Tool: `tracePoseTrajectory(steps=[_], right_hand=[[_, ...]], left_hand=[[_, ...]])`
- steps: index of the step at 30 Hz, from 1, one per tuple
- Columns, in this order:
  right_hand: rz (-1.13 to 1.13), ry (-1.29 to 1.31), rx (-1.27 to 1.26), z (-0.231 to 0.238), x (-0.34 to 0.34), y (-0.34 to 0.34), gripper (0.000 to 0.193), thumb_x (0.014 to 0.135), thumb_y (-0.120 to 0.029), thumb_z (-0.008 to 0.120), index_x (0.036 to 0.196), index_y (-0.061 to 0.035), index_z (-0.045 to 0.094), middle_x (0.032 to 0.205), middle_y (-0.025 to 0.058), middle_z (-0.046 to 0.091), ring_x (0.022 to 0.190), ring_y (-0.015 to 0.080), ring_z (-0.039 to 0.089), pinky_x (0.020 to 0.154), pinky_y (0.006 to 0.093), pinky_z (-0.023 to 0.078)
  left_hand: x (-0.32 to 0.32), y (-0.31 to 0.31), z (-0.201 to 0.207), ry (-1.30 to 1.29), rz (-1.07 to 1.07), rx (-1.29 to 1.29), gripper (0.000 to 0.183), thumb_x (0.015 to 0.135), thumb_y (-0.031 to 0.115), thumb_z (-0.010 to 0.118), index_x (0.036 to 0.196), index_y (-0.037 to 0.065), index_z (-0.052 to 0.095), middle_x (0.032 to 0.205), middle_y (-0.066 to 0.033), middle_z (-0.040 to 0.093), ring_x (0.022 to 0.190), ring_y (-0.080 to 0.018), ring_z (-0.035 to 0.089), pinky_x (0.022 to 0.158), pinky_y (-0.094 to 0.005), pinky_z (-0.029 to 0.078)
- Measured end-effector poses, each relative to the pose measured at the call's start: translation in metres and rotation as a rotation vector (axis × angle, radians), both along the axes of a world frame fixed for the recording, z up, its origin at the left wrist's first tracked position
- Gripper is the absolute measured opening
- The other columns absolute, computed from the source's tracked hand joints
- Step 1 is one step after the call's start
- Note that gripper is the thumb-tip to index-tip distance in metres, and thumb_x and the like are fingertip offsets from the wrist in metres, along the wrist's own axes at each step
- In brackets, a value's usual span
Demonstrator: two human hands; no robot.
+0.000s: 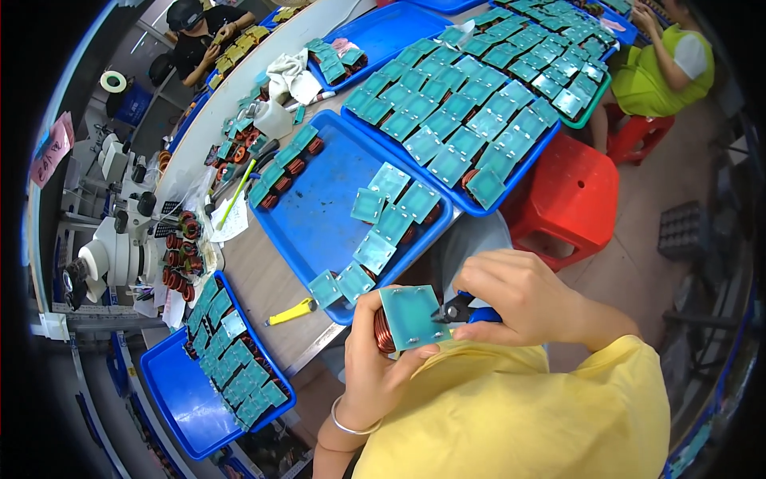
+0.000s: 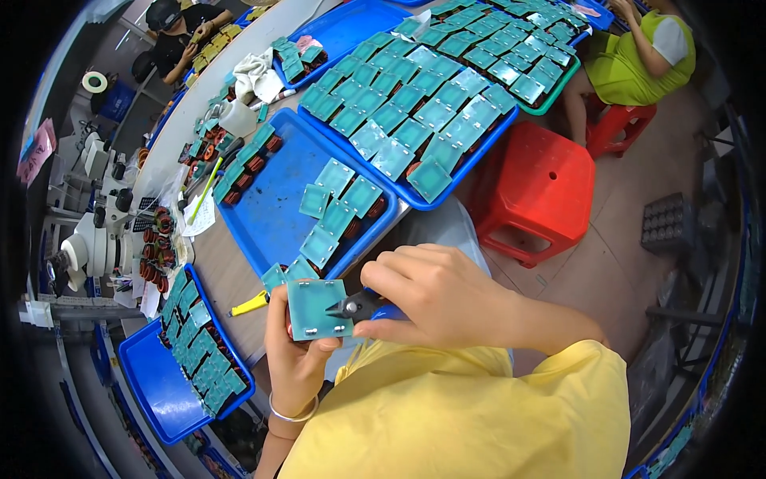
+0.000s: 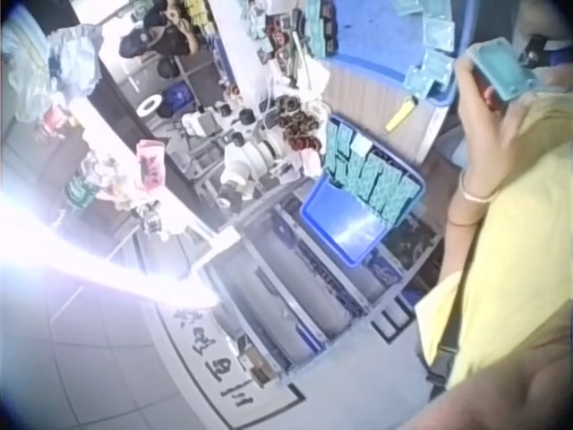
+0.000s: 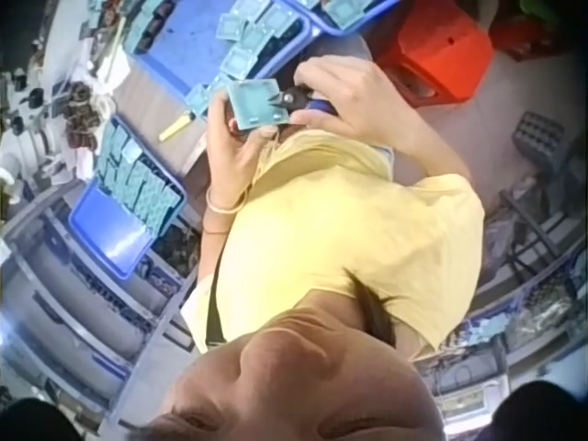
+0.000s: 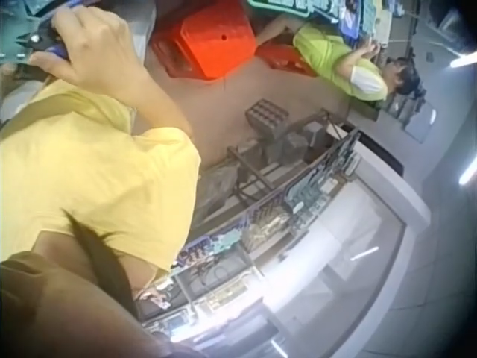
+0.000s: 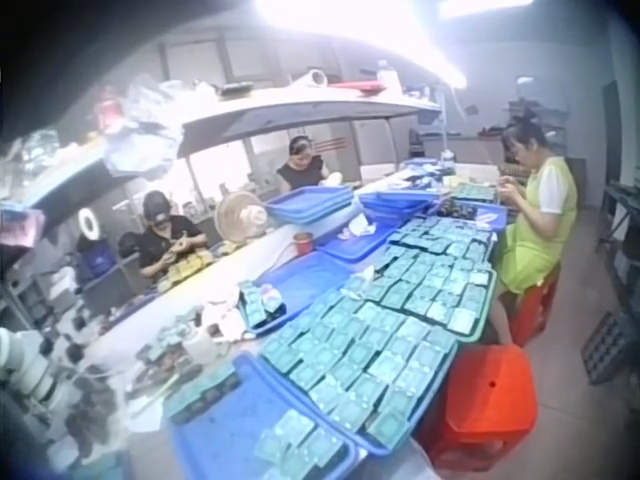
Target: Assembling and trimming electronic components at a workshop station.
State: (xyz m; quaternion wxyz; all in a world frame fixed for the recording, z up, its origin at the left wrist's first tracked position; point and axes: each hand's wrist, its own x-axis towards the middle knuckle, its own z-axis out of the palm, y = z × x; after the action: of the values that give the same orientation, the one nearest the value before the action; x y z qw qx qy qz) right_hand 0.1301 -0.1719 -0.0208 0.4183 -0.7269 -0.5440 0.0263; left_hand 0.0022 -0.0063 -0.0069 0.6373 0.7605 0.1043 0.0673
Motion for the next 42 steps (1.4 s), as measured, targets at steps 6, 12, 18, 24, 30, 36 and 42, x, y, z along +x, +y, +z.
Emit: tracePoseTrajectory(steps=[6,12,18,24,30,36,42], right_hand=[[0.055,-0.040,-0.139,0.018,-0.005,-0.002,0.041,0.074,-0.039,0.068,0.085,-0.0033,0.051,0.079,0.0105,0.052,0.069,0.0288,0.054,0.062,0.0346,0.044],[0.045,-0.050,-0.061,0.016,0.000,-0.003,0.043,0.075,-0.041,0.067,0.085,-0.0029,0.051,0.077,0.0107,0.051,0.067,0.0283,0.053,0.061,0.0342,0.043],[-0.027,0.132,-0.049,-0.004,0.007,-0.013,0.040,0.079,-0.038,0.063,0.087,-0.0008,0.051,0.075,0.0116,0.051,0.065,0.0270,0.052,0.059,0.0333,0.044],[-0.214,0.351,-0.256,-0.062,0.002,-0.028,0.028,0.083,-0.027,0.059,0.089,-0.0008,0.051,0.072,0.0129,0.051,0.065,0.0277,0.052,0.059,0.0351,0.042],[-0.342,0.478,-0.415,-0.128,-0.001,-0.035,0.035,0.086,-0.035,0.056,0.090,-0.0005,0.052,0.078,0.0209,0.058,0.074,0.0385,0.057,0.063,0.0436,0.044],[-0.380,0.487,-0.523,-0.175,-0.008,-0.045,0.041,0.087,-0.041,0.052,0.091,0.0000,0.055,0.079,0.0231,0.060,0.077,0.0403,0.058,0.065,0.0456,0.045],[-0.380,0.506,-0.592,-0.180,-0.008,-0.042,0.041,0.087,-0.041,0.052,0.093,-0.0008,0.056,0.082,0.0233,0.061,0.079,0.0403,0.058,0.068,0.0455,0.046]], left_hand=[[-0.001,0.003,-0.004,-0.038,0.001,0.063,0.057,0.071,0.013,0.076,0.114,-0.002,0.042,0.101,-0.0099,0.054,0.089,-0.0155,0.056,0.077,-0.0274,0.046],[0.000,0.001,-0.003,-0.082,0.040,-0.216,0.056,0.075,0.019,0.074,0.116,0.000,0.041,0.100,-0.0096,0.054,0.084,-0.0176,0.057,0.072,-0.0275,0.047],[0.006,0.011,0.004,0.032,-0.035,-0.776,0.066,0.080,0.046,0.063,0.118,-0.004,0.041,0.099,-0.0156,0.055,0.056,-0.0180,0.050,0.047,-0.0229,0.034],[0.034,0.075,-0.034,-0.079,0.290,0.294,0.048,0.075,0.007,0.067,0.117,0.001,0.045,0.097,-0.0080,0.057,0.084,-0.0146,0.056,0.071,-0.0287,0.046],[0.063,0.107,-0.073,0.124,0.453,0.513,0.049,0.074,0.018,0.071,0.112,0.000,0.047,0.095,-0.0152,0.058,0.086,-0.0239,0.058,0.078,-0.0330,0.045],[0.075,0.102,-0.084,0.163,0.244,0.758,0.057,0.074,0.029,0.073,0.116,0.002,0.046,0.096,-0.0184,0.057,0.081,-0.0262,0.058,0.070,-0.0338,0.047],[0.109,0.143,-0.060,0.339,0.164,0.695,0.057,0.076,0.033,0.071,0.117,0.002,0.047,0.103,-0.0213,0.057,0.085,-0.0305,0.059,0.075,-0.0377,0.048]])
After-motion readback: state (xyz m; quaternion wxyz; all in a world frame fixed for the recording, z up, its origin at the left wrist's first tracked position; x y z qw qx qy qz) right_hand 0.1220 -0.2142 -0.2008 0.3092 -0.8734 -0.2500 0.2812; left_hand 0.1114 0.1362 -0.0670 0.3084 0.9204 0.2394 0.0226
